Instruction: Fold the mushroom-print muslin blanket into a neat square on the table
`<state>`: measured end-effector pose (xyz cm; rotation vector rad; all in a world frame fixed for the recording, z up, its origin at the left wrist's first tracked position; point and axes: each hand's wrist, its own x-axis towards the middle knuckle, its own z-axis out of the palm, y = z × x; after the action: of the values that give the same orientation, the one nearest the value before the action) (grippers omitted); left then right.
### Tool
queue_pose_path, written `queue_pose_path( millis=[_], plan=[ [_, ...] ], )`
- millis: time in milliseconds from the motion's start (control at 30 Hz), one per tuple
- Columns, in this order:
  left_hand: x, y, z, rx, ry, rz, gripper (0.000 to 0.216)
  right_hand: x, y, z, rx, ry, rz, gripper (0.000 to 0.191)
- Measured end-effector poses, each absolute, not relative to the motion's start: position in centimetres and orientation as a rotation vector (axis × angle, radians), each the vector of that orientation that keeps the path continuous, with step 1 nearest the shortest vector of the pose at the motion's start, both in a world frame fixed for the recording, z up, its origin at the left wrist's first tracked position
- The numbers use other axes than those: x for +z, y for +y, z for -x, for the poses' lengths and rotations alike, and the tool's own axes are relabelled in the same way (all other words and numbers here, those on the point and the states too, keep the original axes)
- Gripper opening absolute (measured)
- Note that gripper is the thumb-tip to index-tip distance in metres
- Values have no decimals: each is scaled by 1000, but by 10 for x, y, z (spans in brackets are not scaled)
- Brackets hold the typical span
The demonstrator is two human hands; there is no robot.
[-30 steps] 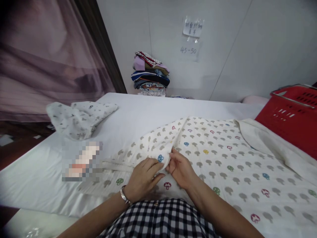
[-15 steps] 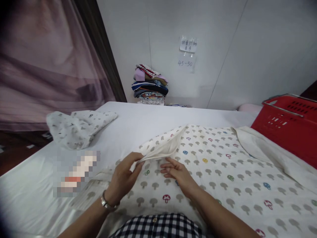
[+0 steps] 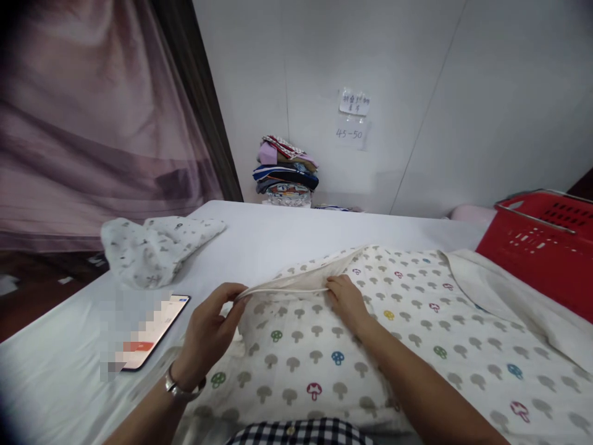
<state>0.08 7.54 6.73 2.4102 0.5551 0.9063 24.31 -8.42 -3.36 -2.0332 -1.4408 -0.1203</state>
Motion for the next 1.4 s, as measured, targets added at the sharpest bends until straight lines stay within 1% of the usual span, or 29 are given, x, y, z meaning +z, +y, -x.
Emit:
queue_pose_path(
  millis=[233, 333, 567, 733, 867, 1000, 1100, 1167, 1267, 1400],
  plan=[
    [68, 84, 4, 947, 562, -2425, 13, -17, -80, -263, -393, -1392, 2003, 22],
    [69, 83, 5, 946, 523, -2440, 12, -15, -71, -272, -412, -1451, 2004, 22],
    [70, 82, 9, 978, 486, -2506, 13, -13, -55, -294, -281, -1566, 2002, 20],
    [72, 101, 7, 993, 626, -2427, 13, 6, -56, -296, -233, -1535, 1941, 17],
    [76, 124, 2, 970, 799, -2277, 19, 19, -63, -291, 10, -1441, 1953, 17],
    [72, 144, -1, 890, 842, -2124, 26, 26, -68, -287, 204, -1361, 1943, 30],
    [65, 157, -2, 798, 817, -2039, 33, 31, -71, -286, 285, -1377, 1924, 27],
    [63, 163, -2, 713, 815, -2075, 34, 35, -73, -285, 325, -1394, 1905, 25],
    [65, 168, -7, 604, 835, -2275, 26, 41, -74, -281, 319, -1390, 1895, 23],
    [69, 170, -28, 671, 942, -2533, 22, 44, -72, -273, 413, -1352, 1872, 22]
  ],
)
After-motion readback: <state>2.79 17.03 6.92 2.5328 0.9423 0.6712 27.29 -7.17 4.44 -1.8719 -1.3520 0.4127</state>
